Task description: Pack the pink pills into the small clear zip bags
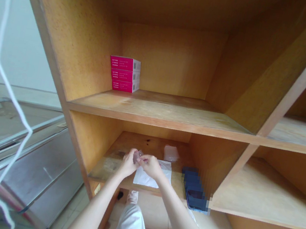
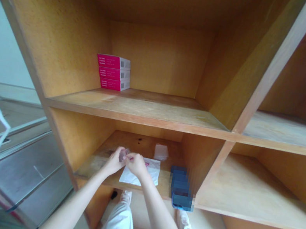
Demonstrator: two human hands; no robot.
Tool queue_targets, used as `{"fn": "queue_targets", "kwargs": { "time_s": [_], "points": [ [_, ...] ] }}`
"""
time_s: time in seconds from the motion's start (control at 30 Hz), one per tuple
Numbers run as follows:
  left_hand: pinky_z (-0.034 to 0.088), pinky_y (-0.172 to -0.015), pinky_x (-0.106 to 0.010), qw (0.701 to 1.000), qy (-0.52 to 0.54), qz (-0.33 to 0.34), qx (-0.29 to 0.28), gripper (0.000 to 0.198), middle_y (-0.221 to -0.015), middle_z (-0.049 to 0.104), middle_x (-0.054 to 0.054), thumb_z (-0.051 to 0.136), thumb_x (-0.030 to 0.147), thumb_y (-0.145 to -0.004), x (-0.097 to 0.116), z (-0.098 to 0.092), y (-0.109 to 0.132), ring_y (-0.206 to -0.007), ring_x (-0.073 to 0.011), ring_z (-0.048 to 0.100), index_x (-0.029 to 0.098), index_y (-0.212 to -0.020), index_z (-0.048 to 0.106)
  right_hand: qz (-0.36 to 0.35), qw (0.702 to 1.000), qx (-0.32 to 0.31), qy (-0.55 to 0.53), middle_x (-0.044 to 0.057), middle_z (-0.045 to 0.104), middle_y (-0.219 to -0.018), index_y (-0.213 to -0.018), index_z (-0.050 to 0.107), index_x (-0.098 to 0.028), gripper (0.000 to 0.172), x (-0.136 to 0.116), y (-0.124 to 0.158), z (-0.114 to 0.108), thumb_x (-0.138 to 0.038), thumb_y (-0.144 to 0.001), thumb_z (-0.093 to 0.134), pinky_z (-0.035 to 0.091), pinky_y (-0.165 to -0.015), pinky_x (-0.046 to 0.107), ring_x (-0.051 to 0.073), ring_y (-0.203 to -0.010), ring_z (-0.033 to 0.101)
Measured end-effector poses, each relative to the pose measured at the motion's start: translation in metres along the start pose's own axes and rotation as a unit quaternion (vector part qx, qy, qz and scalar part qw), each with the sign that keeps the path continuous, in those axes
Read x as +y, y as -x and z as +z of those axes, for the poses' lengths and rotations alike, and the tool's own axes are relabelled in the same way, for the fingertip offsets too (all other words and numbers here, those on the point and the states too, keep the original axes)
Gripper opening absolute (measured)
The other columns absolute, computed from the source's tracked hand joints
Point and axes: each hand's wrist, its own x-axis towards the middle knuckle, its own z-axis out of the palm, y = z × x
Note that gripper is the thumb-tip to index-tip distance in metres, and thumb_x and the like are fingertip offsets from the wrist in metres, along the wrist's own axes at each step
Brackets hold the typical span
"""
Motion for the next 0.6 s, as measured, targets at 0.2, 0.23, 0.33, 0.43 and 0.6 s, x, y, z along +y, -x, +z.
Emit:
{"fn": "queue_targets", "kwargs": {
  "time_s": [0.2, 0.23, 0.33, 0.43, 0.6],
  "points": [
    [0.045, -0.076, -0.03, 0.978, 0.168, -0.037, -0.115, 0.052, -0.095, 0.06, -0.006, 0.068, 0.028, -0.06, 0.02, -0.022, 0.006, -0.085, -0.0174, 0.058, 0.019, -0.107, 0.047, 0.005, 0.998, -0.024, -0.055, 0.002, 0.062, -0.065, -0.075, 0.064, -0.014, 0.019, -0.005, 0.006, -0.015, -0.014, -0.072, 0.045, 0.04, -0.052, 0.018, 0.009, -0.053, 0.052],
    [0.046, -0.074, -0.029, 0.97, 0.199, -0.05, -0.132, 0.049, -0.096, 0.06, -0.007, 0.065, 0.029, -0.063, 0.023, -0.024, 0.007, -0.085, -0.0172, 0.059, 0.019, -0.107, 0.048, 0.004, 0.998, -0.026, -0.064, 0.001, 0.061, -0.065, -0.076, 0.063, -0.013, 0.019, -0.005, 0.007, -0.016, -0.014, -0.073, 0.045, 0.039, -0.05, 0.018, 0.008, -0.051, 0.051],
    [0.047, -0.065, -0.024, 0.954, 0.248, -0.098, -0.139, 0.036, -0.091, 0.062, -0.006, 0.058, 0.036, -0.071, 0.03, -0.027, 0.007, -0.079, -0.0151, 0.06, 0.018, -0.102, 0.052, 0.013, 0.995, -0.03, -0.099, 0.001, 0.059, -0.064, -0.078, 0.061, -0.013, 0.02, -0.003, 0.008, -0.017, -0.019, -0.077, 0.042, 0.037, -0.046, 0.017, 0.007, -0.047, 0.048],
    [0.041, -0.046, -0.019, 0.949, 0.247, -0.138, -0.14, 0.033, -0.068, 0.06, -0.001, 0.052, 0.045, -0.073, 0.03, -0.026, 0.008, -0.055, -0.0112, 0.056, 0.016, -0.088, 0.055, 0.019, 0.993, -0.014, -0.114, 0.001, 0.057, -0.064, -0.079, 0.059, -0.013, 0.02, 0.002, 0.01, -0.017, -0.023, -0.078, 0.041, 0.037, -0.046, 0.018, 0.007, -0.048, 0.049],
    [0.031, -0.035, -0.017, 0.94, 0.259, -0.152, -0.162, 0.033, -0.052, 0.056, 0.003, 0.051, 0.049, -0.073, 0.026, -0.02, 0.01, -0.035, -0.0068, 0.044, 0.017, -0.079, 0.047, 0.023, 0.995, 0.003, -0.093, 0.002, 0.058, -0.064, -0.078, 0.058, -0.012, 0.019, 0.004, 0.014, -0.024, -0.024, -0.08, 0.043, 0.039, -0.049, 0.019, 0.009, -0.051, 0.051]
  ]
}}
